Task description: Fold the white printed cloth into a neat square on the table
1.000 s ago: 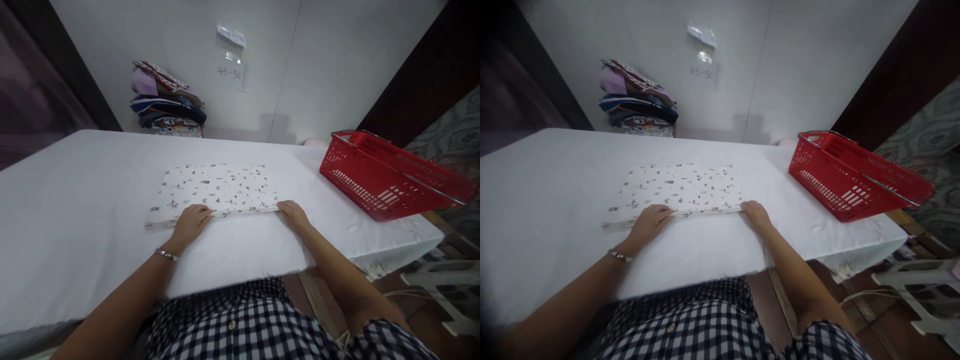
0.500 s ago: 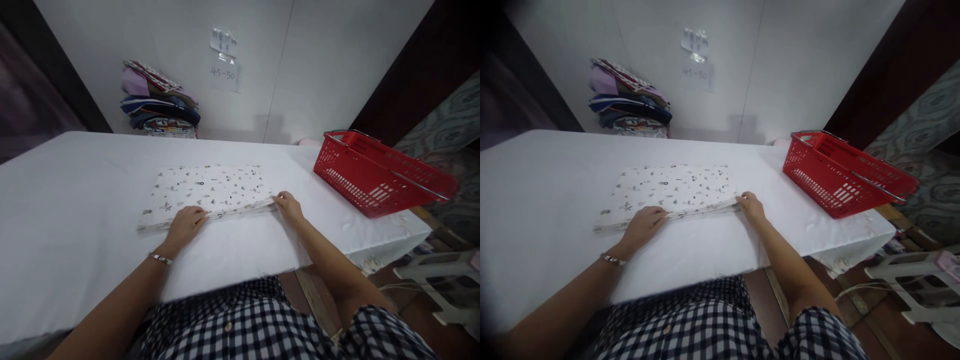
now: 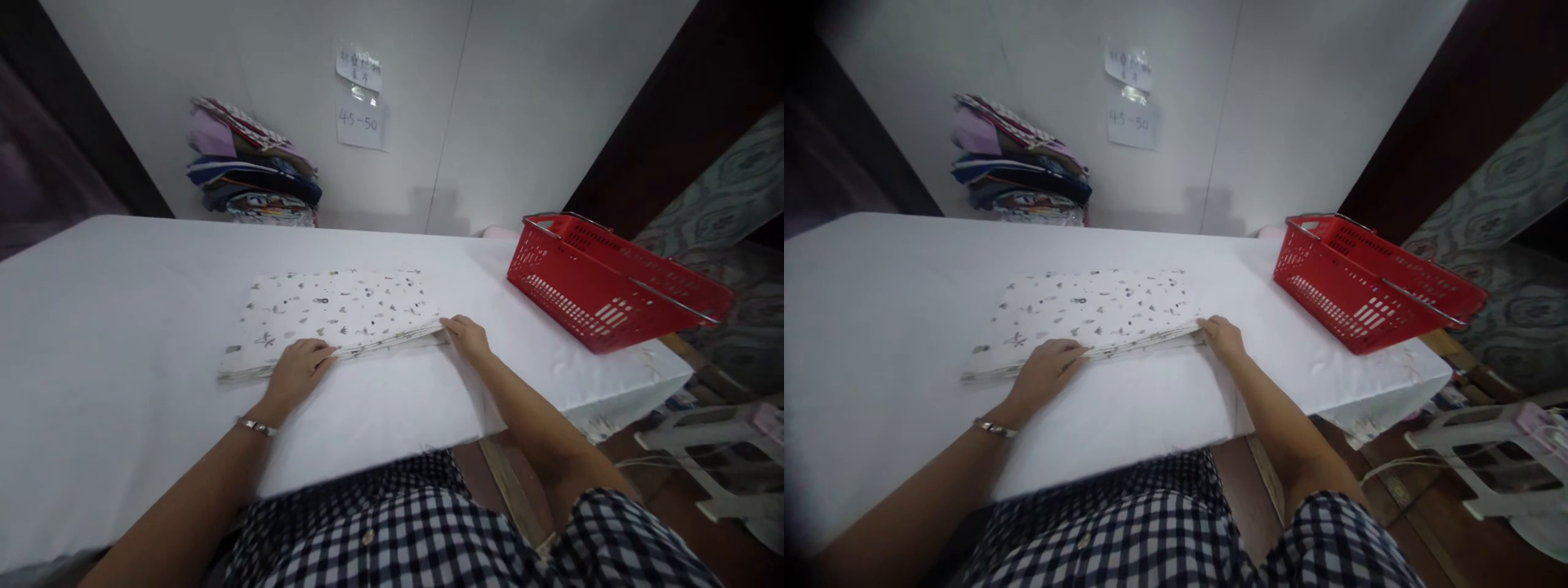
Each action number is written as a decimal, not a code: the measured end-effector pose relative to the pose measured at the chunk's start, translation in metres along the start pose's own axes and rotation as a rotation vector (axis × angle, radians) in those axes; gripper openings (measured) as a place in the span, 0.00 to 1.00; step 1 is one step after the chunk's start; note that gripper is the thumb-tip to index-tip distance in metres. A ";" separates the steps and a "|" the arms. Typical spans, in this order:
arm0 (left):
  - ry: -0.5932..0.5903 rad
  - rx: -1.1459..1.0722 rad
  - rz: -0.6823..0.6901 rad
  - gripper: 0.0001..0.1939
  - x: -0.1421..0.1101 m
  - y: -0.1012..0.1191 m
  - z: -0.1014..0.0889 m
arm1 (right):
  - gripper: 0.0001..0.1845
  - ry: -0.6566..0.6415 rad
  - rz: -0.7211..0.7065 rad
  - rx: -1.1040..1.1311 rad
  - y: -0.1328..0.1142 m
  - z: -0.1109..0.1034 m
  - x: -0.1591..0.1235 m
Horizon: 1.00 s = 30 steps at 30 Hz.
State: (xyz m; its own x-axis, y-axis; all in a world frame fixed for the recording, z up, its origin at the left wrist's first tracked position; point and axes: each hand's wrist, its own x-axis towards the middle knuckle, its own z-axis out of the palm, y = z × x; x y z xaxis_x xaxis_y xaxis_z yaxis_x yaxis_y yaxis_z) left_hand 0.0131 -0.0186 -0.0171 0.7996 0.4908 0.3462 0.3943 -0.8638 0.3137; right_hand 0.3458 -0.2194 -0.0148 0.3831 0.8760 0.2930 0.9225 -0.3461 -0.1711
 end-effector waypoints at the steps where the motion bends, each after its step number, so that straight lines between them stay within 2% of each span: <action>1: -0.002 0.006 0.001 0.22 0.000 0.000 0.000 | 0.16 -0.036 0.001 -0.002 0.000 0.002 -0.002; 4: -0.008 0.012 0.011 0.21 -0.001 -0.001 0.001 | 0.16 -0.111 -0.013 -0.014 0.001 0.005 -0.011; 8: 0.005 0.015 0.024 0.21 -0.001 -0.003 0.004 | 0.20 -0.173 -0.080 -0.043 0.001 -0.002 -0.019; 11: 0.004 0.022 0.022 0.20 0.000 -0.003 0.004 | 0.22 -0.254 -0.138 -0.064 0.002 -0.010 -0.017; 17: -0.021 0.036 -0.018 0.20 0.004 0.004 -0.002 | 0.21 -0.374 -0.159 -0.188 -0.001 -0.016 -0.004; 21: -0.061 0.032 -0.043 0.20 0.007 0.007 -0.006 | 0.20 -0.386 -0.213 -0.279 -0.007 -0.026 0.002; 25: -0.081 0.014 -0.048 0.19 0.008 0.006 -0.007 | 0.20 -0.320 -0.250 -0.275 -0.006 -0.043 0.005; 30: -0.026 0.060 -0.036 0.16 0.007 0.006 -0.001 | 0.19 -0.394 -0.270 -0.226 -0.003 -0.051 0.006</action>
State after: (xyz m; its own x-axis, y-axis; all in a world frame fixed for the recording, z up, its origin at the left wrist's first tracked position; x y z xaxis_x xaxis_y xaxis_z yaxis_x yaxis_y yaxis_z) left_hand 0.0204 -0.0209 -0.0119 0.7957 0.5192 0.3119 0.4489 -0.8513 0.2716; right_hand 0.3479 -0.2302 0.0353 0.1236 0.9887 -0.0849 0.9898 -0.1167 0.0817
